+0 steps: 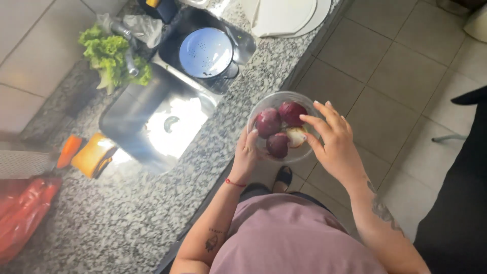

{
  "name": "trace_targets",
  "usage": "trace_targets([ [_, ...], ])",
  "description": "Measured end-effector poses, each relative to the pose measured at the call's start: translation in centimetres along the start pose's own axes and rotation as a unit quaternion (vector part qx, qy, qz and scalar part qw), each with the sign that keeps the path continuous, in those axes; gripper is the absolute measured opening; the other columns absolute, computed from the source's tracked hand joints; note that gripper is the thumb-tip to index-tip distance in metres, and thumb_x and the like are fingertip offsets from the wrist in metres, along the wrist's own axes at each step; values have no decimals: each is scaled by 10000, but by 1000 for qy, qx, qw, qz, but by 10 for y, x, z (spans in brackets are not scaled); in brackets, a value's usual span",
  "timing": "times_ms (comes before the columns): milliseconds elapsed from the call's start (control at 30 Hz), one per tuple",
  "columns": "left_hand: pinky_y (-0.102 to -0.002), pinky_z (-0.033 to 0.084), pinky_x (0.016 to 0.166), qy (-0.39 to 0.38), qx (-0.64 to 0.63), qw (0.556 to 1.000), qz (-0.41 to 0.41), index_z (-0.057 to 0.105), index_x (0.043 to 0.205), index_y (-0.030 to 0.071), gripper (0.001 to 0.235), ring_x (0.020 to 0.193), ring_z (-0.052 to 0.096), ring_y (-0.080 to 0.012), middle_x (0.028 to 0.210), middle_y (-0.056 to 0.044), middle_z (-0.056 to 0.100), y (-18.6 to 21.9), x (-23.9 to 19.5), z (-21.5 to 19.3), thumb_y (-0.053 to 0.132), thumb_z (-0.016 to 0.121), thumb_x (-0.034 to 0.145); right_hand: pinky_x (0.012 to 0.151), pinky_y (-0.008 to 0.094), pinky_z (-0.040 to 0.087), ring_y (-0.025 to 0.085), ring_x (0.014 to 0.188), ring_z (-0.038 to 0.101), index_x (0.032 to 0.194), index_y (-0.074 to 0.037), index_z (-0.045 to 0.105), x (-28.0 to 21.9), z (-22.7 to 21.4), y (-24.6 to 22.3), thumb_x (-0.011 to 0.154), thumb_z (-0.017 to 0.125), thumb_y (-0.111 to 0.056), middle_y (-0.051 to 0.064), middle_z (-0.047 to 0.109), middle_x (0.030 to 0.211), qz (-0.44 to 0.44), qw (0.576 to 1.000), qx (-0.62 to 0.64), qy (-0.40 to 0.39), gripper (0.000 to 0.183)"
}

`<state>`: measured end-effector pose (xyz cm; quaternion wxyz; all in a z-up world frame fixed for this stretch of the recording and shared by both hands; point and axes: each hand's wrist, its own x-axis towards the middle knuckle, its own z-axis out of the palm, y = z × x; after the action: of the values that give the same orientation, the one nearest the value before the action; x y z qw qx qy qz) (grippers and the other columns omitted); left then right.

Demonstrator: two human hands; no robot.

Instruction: The person retrieves a bowl of red onions from the refrigerator and places it on the kitchen counter. They then select one onion, place it on a cutting board, and use a knife to peel the outer layers over the sink.

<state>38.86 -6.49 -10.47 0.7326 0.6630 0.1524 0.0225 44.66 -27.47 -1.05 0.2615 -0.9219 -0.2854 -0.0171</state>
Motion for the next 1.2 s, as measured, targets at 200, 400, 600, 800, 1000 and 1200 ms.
trace_targets([
  [200,-506,205,1113,79,3,996,51,438,1347,29,404,1318,351,-324,1364,-243,432,80,55,50,153,410,964,903,599,429,405,1215,456,1336,-270,465,86,-15,62,881,596,-166,121,380,1378,-13,998,42,-45,485],
  [400,-516,198,1111,103,24,994,18,405,1359,3,443,1317,340,-396,1369,-256,420,69,140,56,186,378,956,949,645,362,451,1335,268,1342,-283,437,206,5,112,713,643,-31,166,274,1433,-174,977,-74,-101,708],
  [600,-494,237,1097,138,41,990,5,409,1383,76,451,1319,350,-365,1396,-210,420,83,220,58,259,390,972,971,702,266,344,1400,176,1352,-264,385,321,33,146,613,744,-93,108,208,1509,-320,898,-252,-167,839],
  [800,-511,282,1070,217,25,976,-14,413,1390,134,449,1305,361,-396,1400,-205,419,98,263,70,278,373,967,966,729,278,316,1408,197,1328,-201,423,401,28,162,513,827,-132,85,279,1499,-436,849,-245,-171,913],
  [1000,-503,378,1002,336,-14,941,-20,437,1368,126,452,1262,422,-404,1372,-225,445,158,271,103,292,366,954,968,613,349,262,1303,309,1209,-108,542,472,21,163,392,831,-303,68,397,1349,-543,820,-101,-149,888],
  [1200,-494,457,939,441,-63,895,-2,423,1387,133,482,1267,408,-395,1396,-231,389,107,287,101,302,345,942,858,351,394,192,1029,480,1279,-69,555,511,11,167,555,856,-174,88,547,1142,-344,790,343,-374,791],
])
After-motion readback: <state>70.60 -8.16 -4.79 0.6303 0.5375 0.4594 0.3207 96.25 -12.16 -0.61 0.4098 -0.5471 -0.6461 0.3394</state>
